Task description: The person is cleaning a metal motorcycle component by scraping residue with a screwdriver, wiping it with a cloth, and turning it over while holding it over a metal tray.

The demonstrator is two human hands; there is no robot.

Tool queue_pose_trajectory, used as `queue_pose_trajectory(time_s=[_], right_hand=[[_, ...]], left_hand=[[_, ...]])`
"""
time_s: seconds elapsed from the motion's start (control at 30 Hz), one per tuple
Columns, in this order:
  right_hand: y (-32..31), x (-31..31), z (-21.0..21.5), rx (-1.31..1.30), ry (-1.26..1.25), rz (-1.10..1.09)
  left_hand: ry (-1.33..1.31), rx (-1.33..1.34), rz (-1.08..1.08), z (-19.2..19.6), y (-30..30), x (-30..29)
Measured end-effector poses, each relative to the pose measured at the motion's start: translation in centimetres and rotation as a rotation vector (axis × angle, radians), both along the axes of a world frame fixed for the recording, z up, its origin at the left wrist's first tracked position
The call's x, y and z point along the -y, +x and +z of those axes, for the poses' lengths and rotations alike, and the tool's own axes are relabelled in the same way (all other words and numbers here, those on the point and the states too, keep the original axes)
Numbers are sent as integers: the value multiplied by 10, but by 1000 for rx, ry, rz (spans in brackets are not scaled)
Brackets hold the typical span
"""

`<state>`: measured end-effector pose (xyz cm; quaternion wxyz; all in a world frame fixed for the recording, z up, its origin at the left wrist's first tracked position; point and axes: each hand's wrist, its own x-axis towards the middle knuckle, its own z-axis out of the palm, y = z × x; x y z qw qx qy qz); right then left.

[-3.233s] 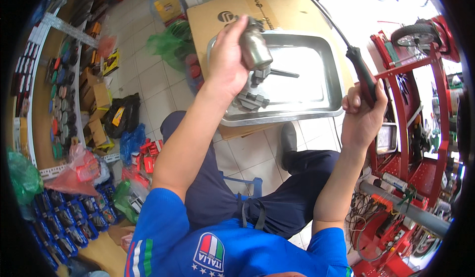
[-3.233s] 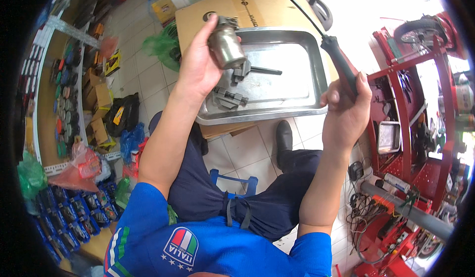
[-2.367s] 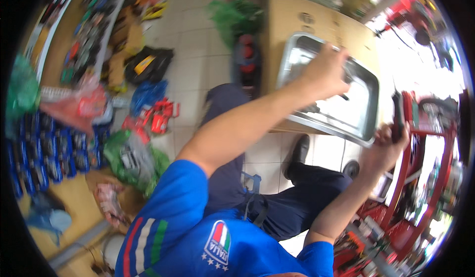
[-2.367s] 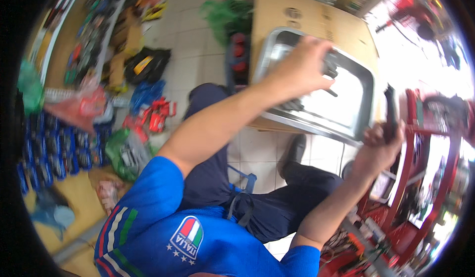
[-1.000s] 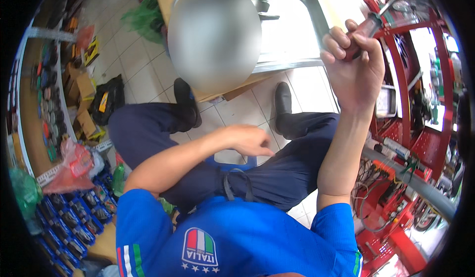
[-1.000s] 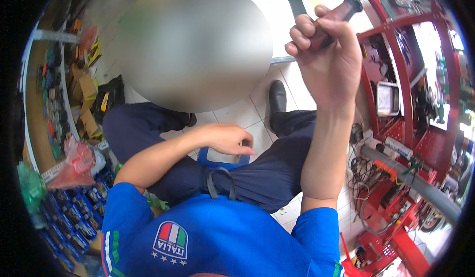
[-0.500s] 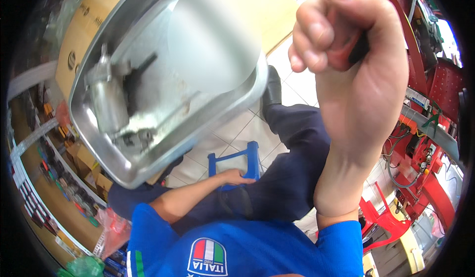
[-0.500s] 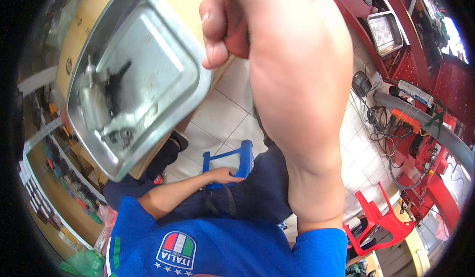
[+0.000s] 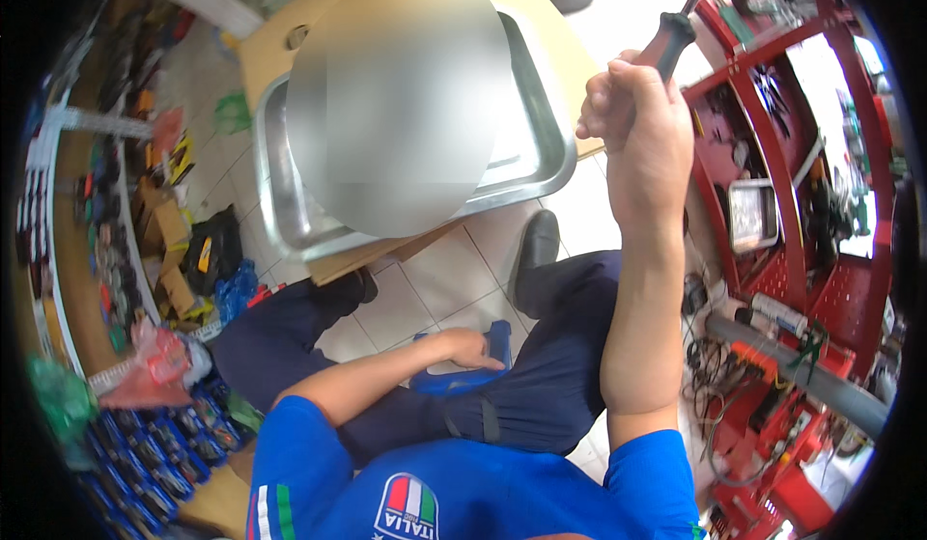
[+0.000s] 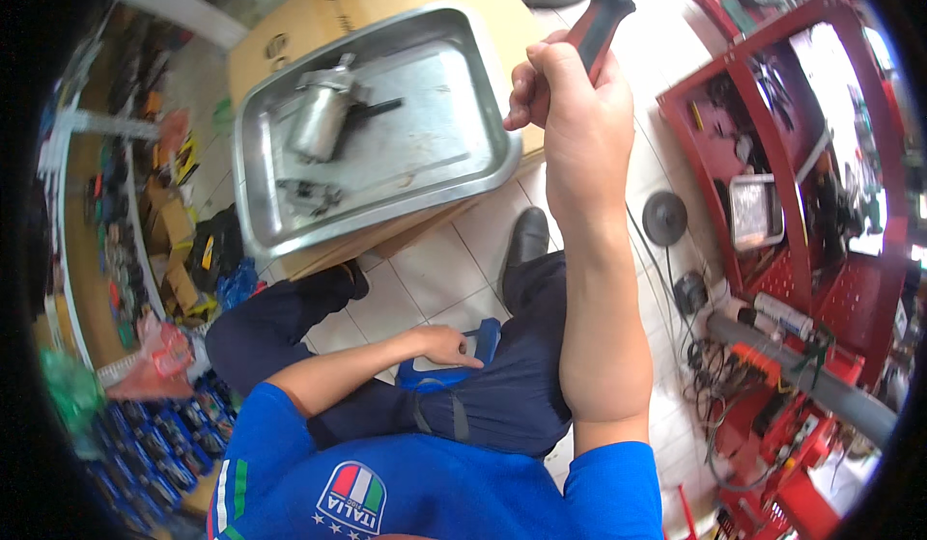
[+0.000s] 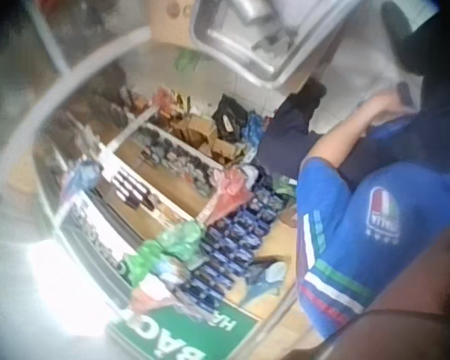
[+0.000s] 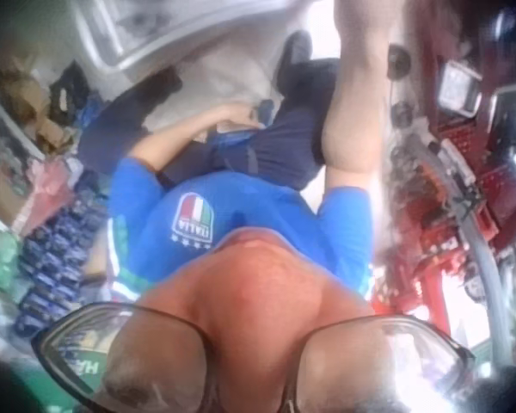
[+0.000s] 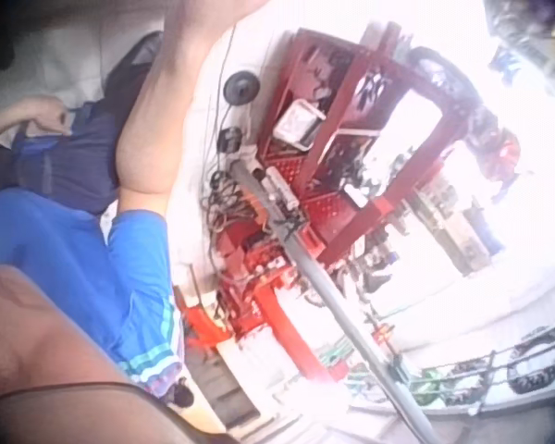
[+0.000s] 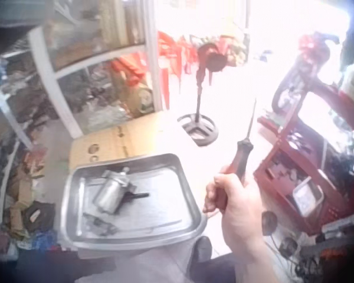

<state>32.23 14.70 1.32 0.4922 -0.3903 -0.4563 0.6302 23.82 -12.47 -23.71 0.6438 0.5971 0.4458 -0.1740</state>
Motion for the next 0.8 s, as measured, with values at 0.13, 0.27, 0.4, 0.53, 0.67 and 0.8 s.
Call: queue_pose_trajectory(time_s=[0.13,0.27,0.4,0.53,0.67,0.8], right_hand=[[-18,6,-7,305,190,-108],[-10,-12,-26,721,296,-137],[-19,-10,-29,861,251,-33],[-17,-1,-41,915,319,-66],[-25,-15,-41,886,330,-34],[-31,-40,-43,874,363,2]], left_hand=[[200,176,235,189,-49,-76],[996,284,1060,264,-134,-94],[1312,-615,1173,252,-218,-91],[893,-667,1118,246,-225,-88],[951,-681,995,244,-237,-85],[827,-698,986,257,-226,-85]])
